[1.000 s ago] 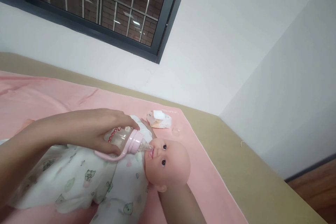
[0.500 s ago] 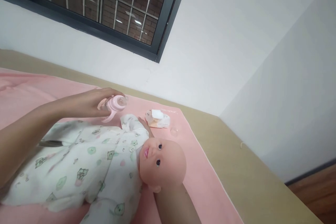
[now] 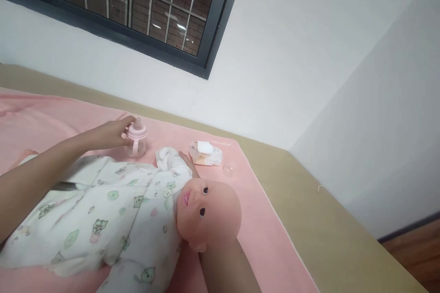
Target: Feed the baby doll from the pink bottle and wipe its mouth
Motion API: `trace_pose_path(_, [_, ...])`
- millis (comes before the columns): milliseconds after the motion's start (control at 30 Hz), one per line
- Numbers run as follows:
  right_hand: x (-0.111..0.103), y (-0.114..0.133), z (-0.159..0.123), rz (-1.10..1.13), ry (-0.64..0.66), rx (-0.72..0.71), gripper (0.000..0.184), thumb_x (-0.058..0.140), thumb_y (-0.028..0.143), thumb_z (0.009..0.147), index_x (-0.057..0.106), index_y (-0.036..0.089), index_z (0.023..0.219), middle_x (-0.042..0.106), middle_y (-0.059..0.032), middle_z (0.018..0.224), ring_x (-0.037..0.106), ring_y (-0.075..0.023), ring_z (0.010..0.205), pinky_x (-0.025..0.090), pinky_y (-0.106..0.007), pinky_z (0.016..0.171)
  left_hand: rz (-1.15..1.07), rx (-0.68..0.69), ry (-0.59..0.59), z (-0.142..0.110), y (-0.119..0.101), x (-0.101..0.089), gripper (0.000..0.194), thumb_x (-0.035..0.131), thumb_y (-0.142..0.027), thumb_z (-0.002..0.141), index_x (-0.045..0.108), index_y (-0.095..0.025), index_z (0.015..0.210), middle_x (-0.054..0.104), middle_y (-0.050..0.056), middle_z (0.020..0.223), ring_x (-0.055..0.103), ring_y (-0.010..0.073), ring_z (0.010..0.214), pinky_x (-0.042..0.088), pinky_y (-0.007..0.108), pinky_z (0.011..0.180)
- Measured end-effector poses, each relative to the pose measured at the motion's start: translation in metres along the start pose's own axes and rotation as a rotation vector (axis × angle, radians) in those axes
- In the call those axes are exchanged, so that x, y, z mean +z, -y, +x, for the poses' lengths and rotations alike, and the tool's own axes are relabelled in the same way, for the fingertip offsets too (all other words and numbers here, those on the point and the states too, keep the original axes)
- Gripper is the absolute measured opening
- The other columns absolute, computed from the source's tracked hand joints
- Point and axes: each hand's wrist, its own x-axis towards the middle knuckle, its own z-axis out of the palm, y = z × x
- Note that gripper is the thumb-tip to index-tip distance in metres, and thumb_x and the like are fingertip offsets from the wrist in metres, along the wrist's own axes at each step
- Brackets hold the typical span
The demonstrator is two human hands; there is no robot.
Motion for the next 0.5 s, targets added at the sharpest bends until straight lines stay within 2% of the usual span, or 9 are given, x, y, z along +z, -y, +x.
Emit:
trace_pose_path(67, [0.002,-0.007,0.004,-0.141,0.132,0.039,0.035,0.08,0.045,0.027,0.046,0.036,0.034,0.048,-0.0009,0.038,0.067,-0.0347,0.065,0.043,-0.038,0.036,0.016,-0.016,0.011,0.0,0.001,0.002,0.07,0.055,-0.046,0.064,0.035,-0.013,0.123,0.061,0.011,0.11,0.058,0.0313,0.097,0.044,0.032,0.076])
trace_pose_path(100, [0.003,-0.01,0.006,-0.172,0.157,0.026,0.039,0.079,0.045,0.025,0.042,0.035,0.031,0.045,-0.0007,0.036,0.066,-0.0347,0.062,0.041,-0.037,0.034,0.025,-0.027,0.016,0.0,0.001,0.003,0.068,0.055,-0.044,0.066,0.035,-0.013,0.122,0.061,0.011,0.108,0.058,0.0311,0.095,0.044,0.032,0.075])
trace_pose_path(233, [0.007,-0.02,0.013,-0.197,0.067,-0.014,0.048,0.077,0.052,0.022,0.034,0.034,0.027,0.043,-0.0005,0.034,0.065,-0.0331,0.055,0.035,-0.034,0.03,0.046,-0.06,0.037,0.0,0.002,0.004,0.054,0.055,-0.04,0.07,0.038,-0.013,0.114,0.061,0.01,0.102,0.057,0.0294,0.09,0.042,0.032,0.074])
trace_pose_path(333, [0.008,-0.019,0.015,-0.21,0.125,0.005,0.043,0.075,0.054,0.022,0.037,0.035,0.029,0.047,0.0002,0.038,0.065,-0.0292,0.057,0.036,-0.033,0.034,0.032,-0.057,0.051,-0.001,0.002,0.005,0.056,0.057,-0.042,0.069,0.039,-0.013,0.113,0.062,0.009,0.104,0.057,0.0293,0.093,0.042,0.031,0.076])
trace_pose_path(400, [0.007,-0.014,0.015,-0.182,0.171,0.031,0.039,0.072,0.054,0.025,0.038,0.034,0.029,0.046,0.0015,0.039,0.065,-0.0267,0.058,0.037,-0.032,0.036,0.013,-0.063,0.052,0.0,0.003,0.005,0.057,0.057,-0.042,0.07,0.038,-0.014,0.116,0.061,0.009,0.107,0.057,0.0296,0.095,0.043,0.031,0.078])
trace_pose_path(500, [0.005,-0.006,0.013,-0.022,0.133,0.053,0.037,0.069,0.054,0.036,0.039,0.034,0.029,0.047,0.0025,0.039,0.066,-0.0244,0.061,0.038,-0.029,0.037,-0.022,-0.082,0.057,0.001,0.005,0.008,0.059,0.057,-0.041,0.069,0.038,-0.013,0.119,0.062,0.01,0.109,0.058,0.0298,0.097,0.044,0.032,0.08])
